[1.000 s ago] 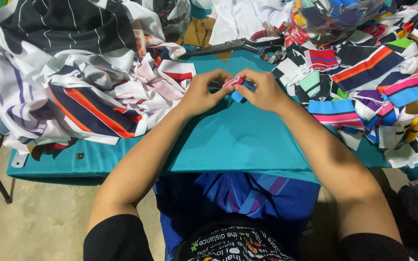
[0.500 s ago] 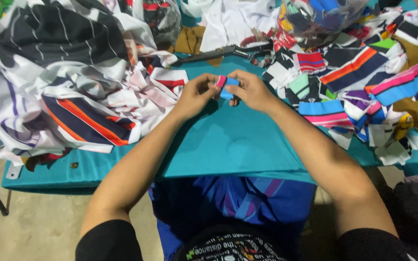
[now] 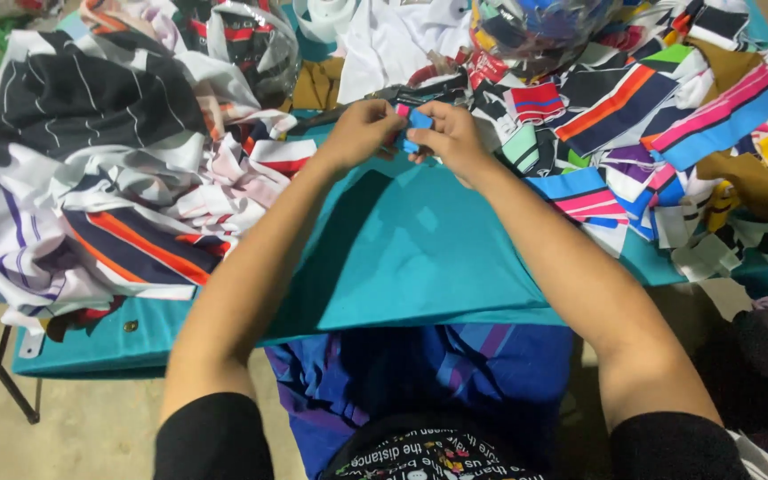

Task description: The person is sitting at a table, picking up small, colorful fabric scraps from a pile and folding them into neat rectangular shapes.

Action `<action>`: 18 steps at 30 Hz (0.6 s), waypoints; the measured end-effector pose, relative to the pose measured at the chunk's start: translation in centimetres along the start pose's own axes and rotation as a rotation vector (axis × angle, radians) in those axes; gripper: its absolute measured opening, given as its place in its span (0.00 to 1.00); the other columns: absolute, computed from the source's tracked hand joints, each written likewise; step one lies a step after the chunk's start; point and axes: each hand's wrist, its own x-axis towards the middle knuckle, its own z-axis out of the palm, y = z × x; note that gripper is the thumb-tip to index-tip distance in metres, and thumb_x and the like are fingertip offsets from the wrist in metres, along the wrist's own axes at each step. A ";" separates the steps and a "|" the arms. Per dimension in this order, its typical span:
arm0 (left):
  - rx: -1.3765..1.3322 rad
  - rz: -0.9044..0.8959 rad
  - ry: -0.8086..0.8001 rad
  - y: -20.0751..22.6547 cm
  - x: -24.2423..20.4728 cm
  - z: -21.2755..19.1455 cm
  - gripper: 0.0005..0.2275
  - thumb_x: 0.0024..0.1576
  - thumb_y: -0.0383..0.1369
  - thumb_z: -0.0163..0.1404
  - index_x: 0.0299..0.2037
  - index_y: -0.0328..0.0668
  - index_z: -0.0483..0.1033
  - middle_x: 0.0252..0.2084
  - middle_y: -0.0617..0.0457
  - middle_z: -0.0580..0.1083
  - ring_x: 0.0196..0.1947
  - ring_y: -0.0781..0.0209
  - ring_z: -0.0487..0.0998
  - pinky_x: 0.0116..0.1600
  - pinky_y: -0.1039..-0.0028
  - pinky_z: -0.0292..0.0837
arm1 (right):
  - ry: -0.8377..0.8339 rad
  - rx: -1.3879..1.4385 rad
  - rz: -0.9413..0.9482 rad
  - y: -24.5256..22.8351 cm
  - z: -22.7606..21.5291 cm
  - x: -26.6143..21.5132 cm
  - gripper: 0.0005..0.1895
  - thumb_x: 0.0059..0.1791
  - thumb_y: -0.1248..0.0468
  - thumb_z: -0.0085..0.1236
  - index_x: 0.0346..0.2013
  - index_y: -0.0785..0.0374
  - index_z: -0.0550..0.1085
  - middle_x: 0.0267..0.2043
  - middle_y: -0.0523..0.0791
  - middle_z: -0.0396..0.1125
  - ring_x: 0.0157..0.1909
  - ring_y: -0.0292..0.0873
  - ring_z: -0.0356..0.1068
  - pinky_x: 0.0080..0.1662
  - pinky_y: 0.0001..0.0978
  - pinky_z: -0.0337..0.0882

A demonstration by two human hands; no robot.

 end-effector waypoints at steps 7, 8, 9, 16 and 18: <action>-0.041 0.278 0.186 -1.3 1.9 3.4 0.05 0.59 0.31 0.56 0.32 0.39 0.79 0.23 0.50 0.76 0.23 0.59 0.82 0.31 0.71 0.79 | 0.149 -0.032 -0.041 0.2 -2.7 1.0 0.12 0.53 0.71 0.58 0.50 0.76 0.72 0.30 0.54 0.72 0.27 0.46 0.78 0.28 0.30 0.82; -0.043 0.270 0.181 -2.2 1.7 3.7 0.05 0.59 0.31 0.56 0.32 0.39 0.79 0.23 0.50 0.76 0.23 0.59 0.82 0.31 0.71 0.79 | 0.154 -0.030 -0.033 -0.2 -2.5 0.5 0.12 0.53 0.71 0.58 0.50 0.76 0.72 0.30 0.54 0.72 0.27 0.46 0.78 0.28 0.30 0.82; -0.048 0.303 0.192 -3.0 1.6 3.9 0.06 0.60 0.31 0.55 0.34 0.37 0.78 0.22 0.48 0.76 0.24 0.58 0.82 0.33 0.69 0.78 | 0.148 -0.095 -0.022 -0.5 -2.3 -0.1 0.11 0.53 0.71 0.57 0.49 0.75 0.74 0.30 0.54 0.73 0.28 0.47 0.78 0.29 0.31 0.82; -0.171 0.357 0.246 -4.0 1.9 4.2 0.06 0.62 0.31 0.56 0.38 0.36 0.79 0.21 0.49 0.76 0.23 0.61 0.79 0.37 0.70 0.76 | 0.162 -0.176 -0.009 0.0 -2.9 0.2 0.09 0.54 0.70 0.58 0.46 0.74 0.74 0.31 0.56 0.73 0.29 0.48 0.78 0.30 0.32 0.82; -0.179 0.357 0.253 -2.7 0.8 4.0 0.04 0.62 0.30 0.54 0.38 0.37 0.78 0.21 0.49 0.76 0.23 0.61 0.79 0.37 0.70 0.75 | 0.165 -0.296 -0.087 -1.3 -2.5 -0.3 0.07 0.55 0.71 0.58 0.45 0.73 0.75 0.30 0.56 0.73 0.29 0.48 0.78 0.29 0.32 0.80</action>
